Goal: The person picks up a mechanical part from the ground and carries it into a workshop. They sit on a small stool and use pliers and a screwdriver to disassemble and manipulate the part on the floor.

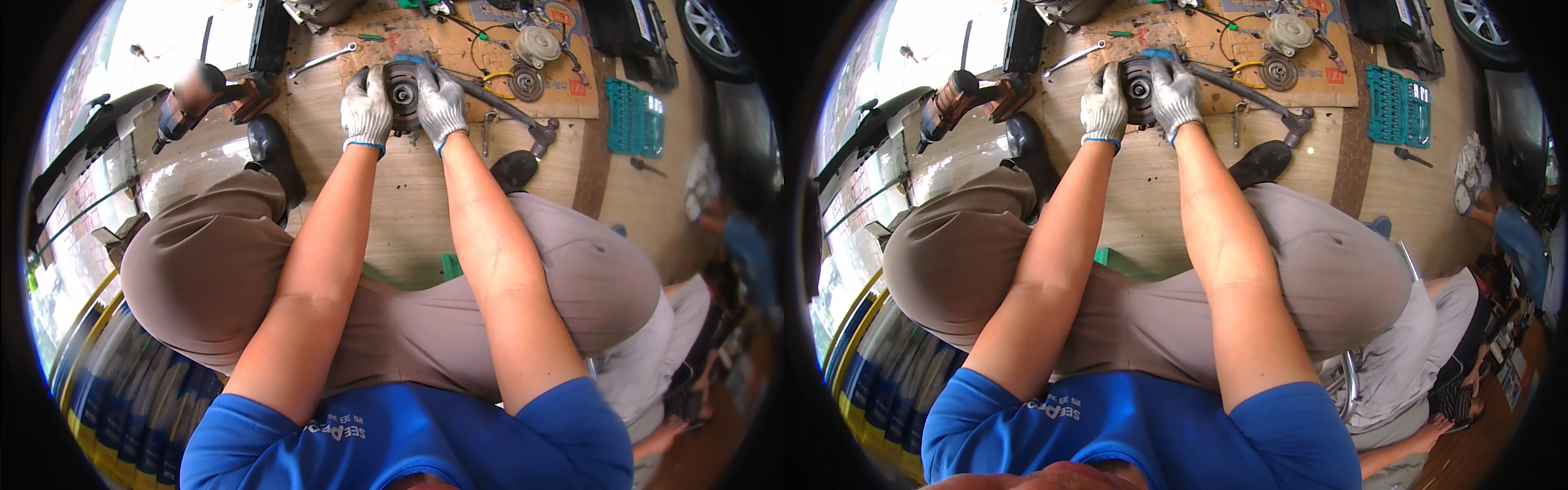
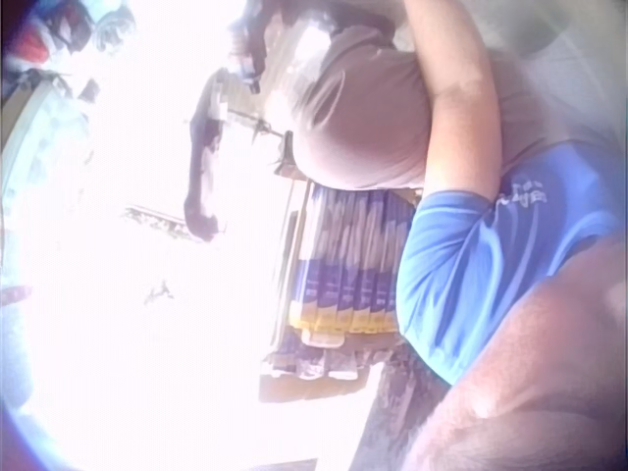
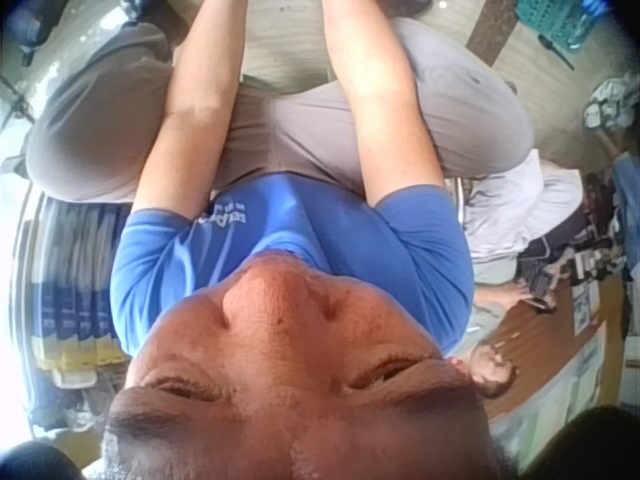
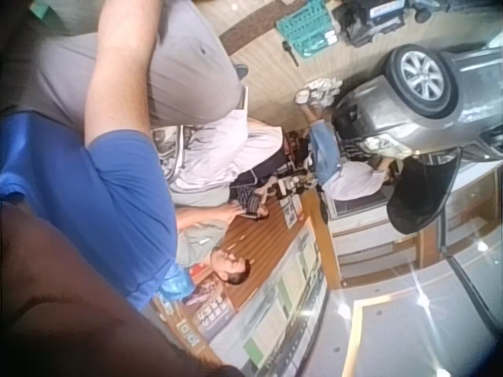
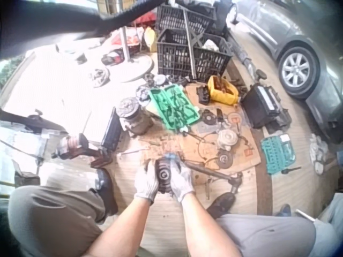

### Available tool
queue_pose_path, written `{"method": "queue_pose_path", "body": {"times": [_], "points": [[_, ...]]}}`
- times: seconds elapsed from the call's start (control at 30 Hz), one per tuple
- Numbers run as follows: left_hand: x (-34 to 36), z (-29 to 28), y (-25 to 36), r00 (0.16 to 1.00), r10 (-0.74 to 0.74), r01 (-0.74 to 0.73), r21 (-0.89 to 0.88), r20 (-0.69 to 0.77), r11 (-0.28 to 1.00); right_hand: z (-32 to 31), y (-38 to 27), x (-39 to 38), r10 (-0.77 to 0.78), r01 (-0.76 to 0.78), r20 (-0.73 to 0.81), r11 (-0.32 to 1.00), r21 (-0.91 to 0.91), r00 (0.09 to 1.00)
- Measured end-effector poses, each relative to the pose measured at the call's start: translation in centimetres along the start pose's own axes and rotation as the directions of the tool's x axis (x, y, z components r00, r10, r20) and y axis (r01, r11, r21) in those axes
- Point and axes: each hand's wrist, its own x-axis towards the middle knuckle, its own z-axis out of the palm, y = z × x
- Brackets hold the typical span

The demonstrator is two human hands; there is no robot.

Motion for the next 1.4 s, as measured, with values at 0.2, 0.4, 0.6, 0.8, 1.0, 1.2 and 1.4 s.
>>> {"method": "queue_pose_path", "body": {"times": [0.2, 0.4, 0.6, 0.8, 1.0, 1.2, 1.4], "points": [[-0.2, -0.6, 1.2, 0.996, -0.038, 0.038, 0.001, 0.079, 0.999, -0.4, 0.8, 1.3, -0.025, 0.033, 0.085, 0.995, -0.090, 0.996], [0.2, -0.3, 0.0, 0.998, -0.011, 0.009, 0.038, 0.066, 0.999, -0.4, 1.7, 1.7, -0.060, 0.072, 0.117, 0.992, -0.102, 0.991], [-0.4, -0.4, 0.7, 0.997, 0.027, -0.033, 0.077, 0.077, 0.996, -0.8, 1.1, 1.2, -0.073, 0.090, 0.116, 0.986, -0.142, 0.991], [1.4, -0.8, -3.4, 0.835, 0.465, -0.550, 0.440, 0.294, 0.710, -0.7, 1.9, 2.3, -0.138, 0.153, 0.149, 0.984, -0.090, 0.979], [3.1, -2.4, -3.6, 0.865, 0.208, -0.240, 0.013, 0.457, 0.971, 0.7, 2.4, 4.5, -0.031, -0.002, 0.328, 0.995, 0.100, 0.944], [2.1, -1.4, -0.1, 0.883, -0.139, 0.231, -0.158, 0.447, 0.960, 1.5, 2.9, 6.7, 0.063, -0.169, 0.439, 0.963, 0.208, 0.896], [3.4, -1.4, -4.4, 0.784, 0.507, -0.620, 0.494, 0.358, 0.610, -0.5, -1.3, 3.0, 0.014, 0.103, 0.268, 0.903, -0.417, 0.963]]}}
